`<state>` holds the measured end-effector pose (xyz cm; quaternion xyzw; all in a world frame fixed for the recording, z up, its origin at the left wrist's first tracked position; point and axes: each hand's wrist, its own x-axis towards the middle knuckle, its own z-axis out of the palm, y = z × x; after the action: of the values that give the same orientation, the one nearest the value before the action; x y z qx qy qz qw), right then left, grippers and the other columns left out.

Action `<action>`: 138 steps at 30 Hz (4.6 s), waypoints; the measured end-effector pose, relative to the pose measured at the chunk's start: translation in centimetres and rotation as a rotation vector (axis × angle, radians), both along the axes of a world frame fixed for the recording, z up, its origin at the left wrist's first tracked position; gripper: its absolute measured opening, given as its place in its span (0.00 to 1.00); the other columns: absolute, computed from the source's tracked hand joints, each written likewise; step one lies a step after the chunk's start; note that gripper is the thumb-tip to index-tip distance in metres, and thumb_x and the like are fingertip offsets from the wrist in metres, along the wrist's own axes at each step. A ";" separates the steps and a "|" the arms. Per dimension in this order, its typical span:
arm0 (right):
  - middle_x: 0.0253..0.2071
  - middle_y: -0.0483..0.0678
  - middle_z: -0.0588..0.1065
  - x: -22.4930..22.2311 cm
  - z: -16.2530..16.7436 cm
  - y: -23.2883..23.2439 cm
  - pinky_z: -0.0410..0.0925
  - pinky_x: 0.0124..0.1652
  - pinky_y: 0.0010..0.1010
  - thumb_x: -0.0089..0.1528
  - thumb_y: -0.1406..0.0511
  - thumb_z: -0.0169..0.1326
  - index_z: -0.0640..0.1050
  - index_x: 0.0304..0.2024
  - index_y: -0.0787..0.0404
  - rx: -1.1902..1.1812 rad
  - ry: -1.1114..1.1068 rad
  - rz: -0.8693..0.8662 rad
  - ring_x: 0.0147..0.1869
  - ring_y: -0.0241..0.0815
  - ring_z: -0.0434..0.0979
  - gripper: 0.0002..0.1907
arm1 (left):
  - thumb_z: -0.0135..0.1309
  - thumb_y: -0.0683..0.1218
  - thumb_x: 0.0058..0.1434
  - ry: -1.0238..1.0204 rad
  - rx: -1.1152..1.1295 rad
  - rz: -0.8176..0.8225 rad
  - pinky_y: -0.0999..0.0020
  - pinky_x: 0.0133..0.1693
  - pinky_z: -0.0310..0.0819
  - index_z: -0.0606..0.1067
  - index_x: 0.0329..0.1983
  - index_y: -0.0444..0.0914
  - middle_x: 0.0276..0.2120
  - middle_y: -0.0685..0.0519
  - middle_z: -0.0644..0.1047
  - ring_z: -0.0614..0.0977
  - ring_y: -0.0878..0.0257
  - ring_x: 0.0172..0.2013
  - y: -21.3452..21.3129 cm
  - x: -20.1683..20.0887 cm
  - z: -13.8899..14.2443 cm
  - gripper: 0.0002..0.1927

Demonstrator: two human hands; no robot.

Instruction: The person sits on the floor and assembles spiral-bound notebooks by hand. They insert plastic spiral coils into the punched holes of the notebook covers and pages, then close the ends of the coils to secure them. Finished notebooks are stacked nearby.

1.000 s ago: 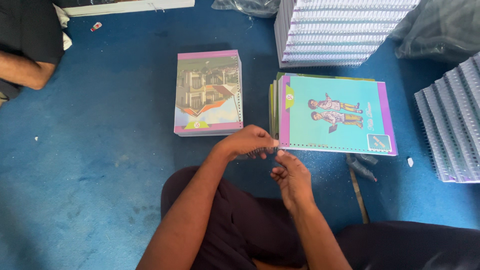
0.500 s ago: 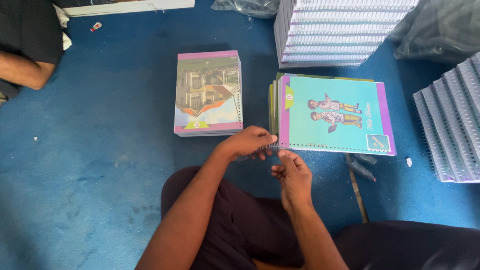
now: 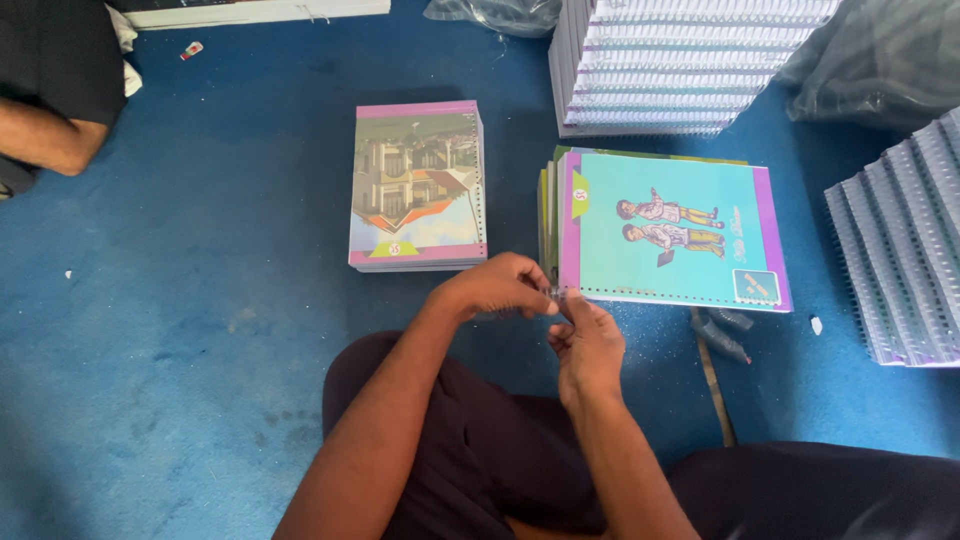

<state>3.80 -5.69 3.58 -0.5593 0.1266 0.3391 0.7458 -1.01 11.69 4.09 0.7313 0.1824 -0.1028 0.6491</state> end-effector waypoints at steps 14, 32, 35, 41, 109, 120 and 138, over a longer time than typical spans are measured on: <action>0.35 0.43 0.70 0.3 0.2 0.3 0.66 0.34 0.30 0.64 0.55 0.54 0.75 0.43 0.60 -0.055 0.053 0.090 0.29 0.34 0.69 0.16 | 0.59 0.61 0.57 0.102 0.031 -0.013 0.70 0.26 0.70 0.79 0.40 0.36 0.30 0.52 0.79 0.80 0.65 0.27 -0.3 0.6 -0.5 0.24; 0.39 0.45 0.75 0.6 -0.7 0.2 0.66 0.45 0.32 0.61 0.63 0.59 0.72 0.47 0.61 0.097 -0.016 0.024 0.42 0.36 0.76 0.15 | 0.57 0.64 0.59 0.159 0.009 0.076 0.70 0.23 0.71 0.75 0.44 0.34 0.28 0.49 0.79 0.79 0.64 0.22 -0.5 0.2 0.5 0.28; 0.37 0.44 0.75 0.6 -0.7 0.4 0.65 0.43 0.33 0.63 0.58 0.58 0.72 0.47 0.61 0.009 0.034 0.026 0.40 0.36 0.74 0.17 | 0.65 0.59 0.53 0.022 0.023 0.036 0.69 0.25 0.72 0.73 0.46 0.33 0.31 0.50 0.78 0.79 0.65 0.25 0.0 -0.2 -0.1 0.29; 0.36 0.44 0.74 0.5 -0.2 0.0 0.66 0.42 0.31 0.60 0.57 0.56 0.76 0.43 0.60 0.062 0.033 0.112 0.40 0.36 0.74 0.15 | 0.64 0.58 0.54 -0.058 -0.011 -0.012 0.69 0.33 0.78 0.78 0.42 0.30 0.32 0.49 0.82 0.83 0.64 0.29 0.9 0.1 -2.3 0.26; 0.38 0.44 0.77 0.3 -0.6 0.5 0.66 0.44 0.32 0.58 0.60 0.61 0.72 0.44 0.59 0.094 -0.038 0.002 0.44 0.36 0.78 0.16 | 0.56 0.68 0.57 0.119 0.103 0.062 0.66 0.23 0.72 0.78 0.39 0.34 0.29 0.52 0.78 0.77 0.64 0.21 0.2 0.0 -0.5 0.31; 0.35 0.42 0.75 -0.3 -0.2 0.1 0.67 0.40 0.30 0.59 0.56 0.58 0.77 0.40 0.58 0.101 0.017 0.084 0.38 0.35 0.74 0.14 | 0.57 0.66 0.59 0.065 0.067 0.031 0.71 0.30 0.74 0.80 0.33 0.33 0.26 0.51 0.81 0.81 0.64 0.26 0.8 -0.2 -0.6 0.30; 0.32 0.42 0.69 -0.3 0.1 0.0 0.68 0.36 0.31 0.60 0.51 0.60 0.73 0.42 0.58 -0.086 0.038 0.027 0.33 0.35 0.71 0.20 | 0.58 0.51 0.58 -0.038 0.034 -0.031 0.70 0.34 0.76 0.78 0.40 0.35 0.31 0.55 0.80 0.83 0.66 0.27 0.2 -0.2 -0.2 0.15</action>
<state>3.47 -5.66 3.73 -0.5860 0.1476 0.3541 0.7137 -1.20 11.87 3.89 0.7467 0.1601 -0.0960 0.6384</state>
